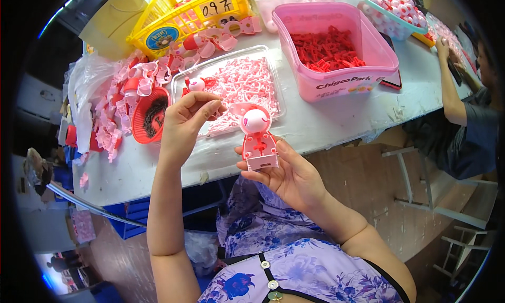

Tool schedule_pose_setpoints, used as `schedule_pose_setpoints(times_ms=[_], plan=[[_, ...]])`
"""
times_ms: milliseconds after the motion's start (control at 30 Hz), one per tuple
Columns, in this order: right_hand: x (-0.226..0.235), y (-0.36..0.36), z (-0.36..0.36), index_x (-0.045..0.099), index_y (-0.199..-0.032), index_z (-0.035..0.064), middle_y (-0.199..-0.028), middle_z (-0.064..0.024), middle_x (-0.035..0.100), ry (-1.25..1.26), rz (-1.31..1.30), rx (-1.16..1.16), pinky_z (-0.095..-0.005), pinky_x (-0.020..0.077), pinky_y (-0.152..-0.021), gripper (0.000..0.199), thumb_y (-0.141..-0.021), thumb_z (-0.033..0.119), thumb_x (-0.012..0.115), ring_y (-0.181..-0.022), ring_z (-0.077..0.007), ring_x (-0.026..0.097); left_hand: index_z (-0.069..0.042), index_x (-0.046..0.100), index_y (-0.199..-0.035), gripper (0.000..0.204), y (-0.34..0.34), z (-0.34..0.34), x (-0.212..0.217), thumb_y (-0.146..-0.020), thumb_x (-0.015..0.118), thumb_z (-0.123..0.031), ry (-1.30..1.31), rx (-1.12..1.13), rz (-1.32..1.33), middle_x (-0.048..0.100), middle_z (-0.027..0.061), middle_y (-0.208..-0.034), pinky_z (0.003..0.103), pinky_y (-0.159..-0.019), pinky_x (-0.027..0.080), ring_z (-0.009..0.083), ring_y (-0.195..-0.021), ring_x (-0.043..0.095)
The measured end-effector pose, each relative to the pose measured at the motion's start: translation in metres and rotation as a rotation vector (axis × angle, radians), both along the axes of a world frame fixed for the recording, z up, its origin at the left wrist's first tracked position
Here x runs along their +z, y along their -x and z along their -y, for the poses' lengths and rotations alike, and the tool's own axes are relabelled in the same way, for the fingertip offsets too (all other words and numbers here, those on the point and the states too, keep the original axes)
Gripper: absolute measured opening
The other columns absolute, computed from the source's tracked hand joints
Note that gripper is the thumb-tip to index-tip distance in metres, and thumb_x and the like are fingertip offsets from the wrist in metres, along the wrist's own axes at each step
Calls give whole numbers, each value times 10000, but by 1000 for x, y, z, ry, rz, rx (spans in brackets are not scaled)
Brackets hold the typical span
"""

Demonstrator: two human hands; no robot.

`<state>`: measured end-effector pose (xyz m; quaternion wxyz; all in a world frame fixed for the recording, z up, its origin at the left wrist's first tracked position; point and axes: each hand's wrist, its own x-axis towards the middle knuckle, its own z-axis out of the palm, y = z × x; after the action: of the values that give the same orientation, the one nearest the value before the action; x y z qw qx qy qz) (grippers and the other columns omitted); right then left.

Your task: The person assembles small pink and white plastic toys at a workbench. They pick up a pink plastic frame, insert a white spherical head, and attach small red limbs to the body. The person then places the completed toy into a blue bin below the table. This process is repeated for multiple units.

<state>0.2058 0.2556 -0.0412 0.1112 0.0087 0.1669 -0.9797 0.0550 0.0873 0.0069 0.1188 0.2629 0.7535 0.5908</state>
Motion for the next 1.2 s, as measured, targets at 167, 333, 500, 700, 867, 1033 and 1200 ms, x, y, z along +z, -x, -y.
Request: schedule_pose_setpoints(times_ms=[167, 333, 500, 700, 867, 1033, 1200], plan=[[-3, 0, 1, 324, -1327, 36, -1280, -223, 489, 16, 10, -5, -402, 463, -994, 397, -1021, 288, 361, -1148, -318, 552, 8, 631, -1009, 153, -5, -1, 2, -923, 596, -114, -40, 8, 58, 671, 64, -860, 224, -661, 494, 98, -729, 619], [-7, 1, 1, 321, -1328, 37, -1282, -221, 488, 17, 8, -15, -405, 461, -996, 401, -1020, 291, 365, -1152, -320, 550, 14, 620, -1021, 153, -19, -7, 6, -909, 611, -91, -62, 10, 85, 669, 78, -848, 229, -611, 506, 113, -684, 629], [-6, 1, 2, 319, -1333, 41, -1271, -201, 497, 4, 20, -14, -410, 461, -994, 411, -1018, 298, 374, -1152, -314, 551, 38, 621, -1022, 160, -39, -9, 13, -881, 634, -37, -110, -31, 112, 661, 75, -841, 244, -648, 536, 120, -733, 647], [-4, 1, 12, 341, -1313, 54, -1247, -161, 513, -26, 7, 17, -412, 465, -979, 389, -1018, 304, 378, -1129, -290, 565, 21, 666, -956, 142, -51, -22, 32, -828, 693, -34, 33, -101, 111, 657, 33, -815, 212, -597, 484, 87, -706, 616], [-5, -2, 18, 377, -1269, 78, -1212, -132, 527, -91, 14, 33, -396, 474, -957, 354, -1018, 328, 374, -1083, -247, 580, -43, 719, -893, 156, -38, -25, 34, -739, 739, -30, 235, -353, -359, 648, 26, -758, 248, -641, 436, 106, -708, 545], [-5, -3, 15, 387, -1255, 82, -1208, -129, 531, -116, -14, 84, -384, 480, -935, 359, -1017, 350, 372, -1071, -233, 582, -60, 723, -888, 156, -30, -27, 44, -733, 742, -64, 310, -457, -454, 618, 20, -710, 294, -680, 424, 149, -731, 522], [-2, -2, 12, 391, -1251, 71, -1218, -139, 527, -143, -17, 108, -383, 483, -930, 367, -1014, 352, 379, -1071, -245, 584, -84, 723, -868, 135, -22, -30, 49, -735, 746, -101, 392, -542, -464, 594, 8, -747, 316, -753, 403, 162, -814, 512]])
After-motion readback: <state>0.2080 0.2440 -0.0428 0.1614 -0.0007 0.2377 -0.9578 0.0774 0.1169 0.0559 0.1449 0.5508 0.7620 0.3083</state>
